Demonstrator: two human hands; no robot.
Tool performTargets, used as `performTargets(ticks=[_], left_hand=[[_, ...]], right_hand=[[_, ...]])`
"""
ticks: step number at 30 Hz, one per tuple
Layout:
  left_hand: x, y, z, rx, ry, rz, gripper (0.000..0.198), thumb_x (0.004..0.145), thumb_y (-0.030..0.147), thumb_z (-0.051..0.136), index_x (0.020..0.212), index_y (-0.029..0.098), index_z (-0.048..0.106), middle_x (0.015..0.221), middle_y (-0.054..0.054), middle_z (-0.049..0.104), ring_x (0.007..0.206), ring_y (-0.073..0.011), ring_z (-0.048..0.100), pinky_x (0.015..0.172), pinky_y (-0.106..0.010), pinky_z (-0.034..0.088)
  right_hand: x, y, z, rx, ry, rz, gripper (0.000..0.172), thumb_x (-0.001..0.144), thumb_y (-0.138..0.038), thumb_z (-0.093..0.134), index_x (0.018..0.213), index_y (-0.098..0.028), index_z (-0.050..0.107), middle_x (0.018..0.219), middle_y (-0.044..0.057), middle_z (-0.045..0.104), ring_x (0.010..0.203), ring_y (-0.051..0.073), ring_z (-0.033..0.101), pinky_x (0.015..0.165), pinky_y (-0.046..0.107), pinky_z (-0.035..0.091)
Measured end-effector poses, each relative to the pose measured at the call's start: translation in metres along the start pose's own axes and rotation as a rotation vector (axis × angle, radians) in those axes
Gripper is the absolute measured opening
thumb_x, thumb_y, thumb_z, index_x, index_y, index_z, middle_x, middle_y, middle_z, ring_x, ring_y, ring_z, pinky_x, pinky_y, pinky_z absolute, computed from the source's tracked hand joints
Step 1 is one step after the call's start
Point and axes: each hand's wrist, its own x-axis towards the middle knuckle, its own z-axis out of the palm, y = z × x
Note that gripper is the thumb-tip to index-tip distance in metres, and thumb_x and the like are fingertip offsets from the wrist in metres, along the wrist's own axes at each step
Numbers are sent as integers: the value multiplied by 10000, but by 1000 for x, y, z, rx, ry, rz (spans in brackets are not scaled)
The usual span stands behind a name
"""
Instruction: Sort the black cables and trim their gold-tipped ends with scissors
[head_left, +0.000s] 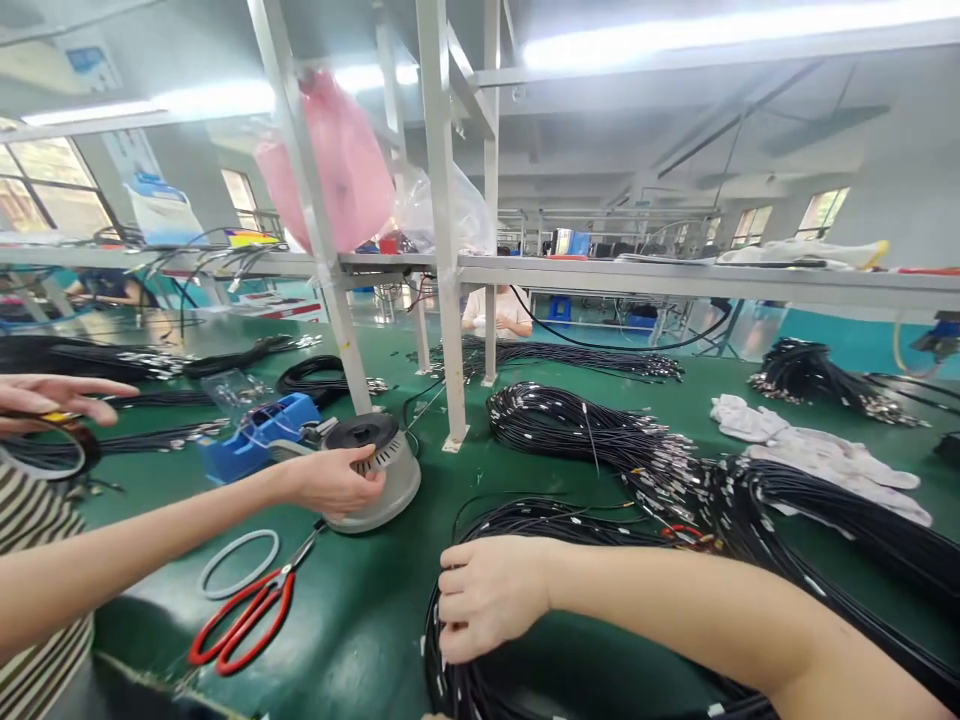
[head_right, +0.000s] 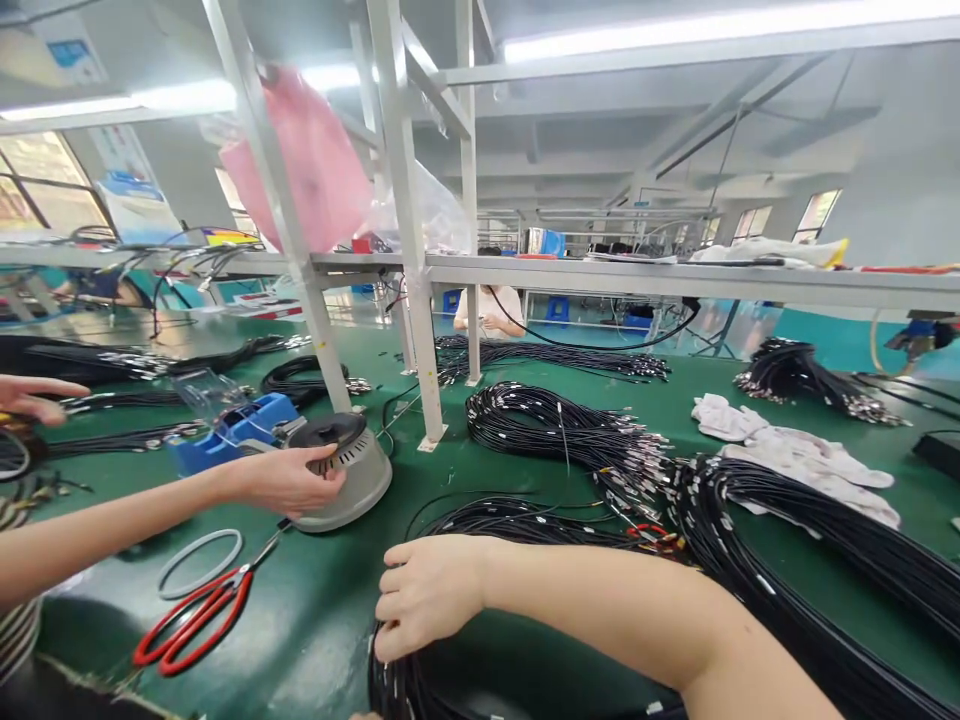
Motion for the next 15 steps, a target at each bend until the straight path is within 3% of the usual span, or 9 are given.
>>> performTargets(ticks=[2,4,8,11,13,15], left_hand=[[11,25,-11,-84,3,-101,476,888,464,191,634,212,505,607,-2,548,706,-229,646,542,-343,522],[11,34,-22,-56,17,-105,498,873,512,199,640,202,510,632,-16,552,754,-255,649,559,-348,532],[-17,21,-31,170,62,103,328,861,394,378,642,213,541,648,8,581,738,-233,660,527,-275,532],[-37,-29,-28,392,165,418,62,745,368,585,723,310,580,652,56,601,666,-222,658,365,-235,460],[-44,-79,-23,582,206,570,135,704,372,634,823,413,585,740,72,624,725,-236,649,349,-250,436],[-47,-127,-17,646,186,560,229,711,352,648,928,383,582,894,8,623,856,-246,608,469,-294,494]], right_hand=[[-3,5,-9,15,-73,62,74,808,-210,515,784,-243,578,727,-47,622,681,136,517,660,285,340],[-11,14,-25,8,-98,167,28,756,-214,570,769,-238,577,716,-57,618,691,130,515,662,276,329],[-58,49,-62,-46,-105,557,177,786,-65,437,772,-146,594,715,17,609,740,141,542,700,316,310],[-116,74,-76,3,-149,751,204,816,-137,441,725,-168,621,643,25,619,645,154,566,631,286,344],[-152,77,-75,43,-170,865,230,848,-185,423,774,-195,641,713,41,651,685,175,588,612,278,362],[-178,68,-68,103,-201,943,245,860,-210,422,801,-217,660,743,39,671,720,186,605,599,267,377]])
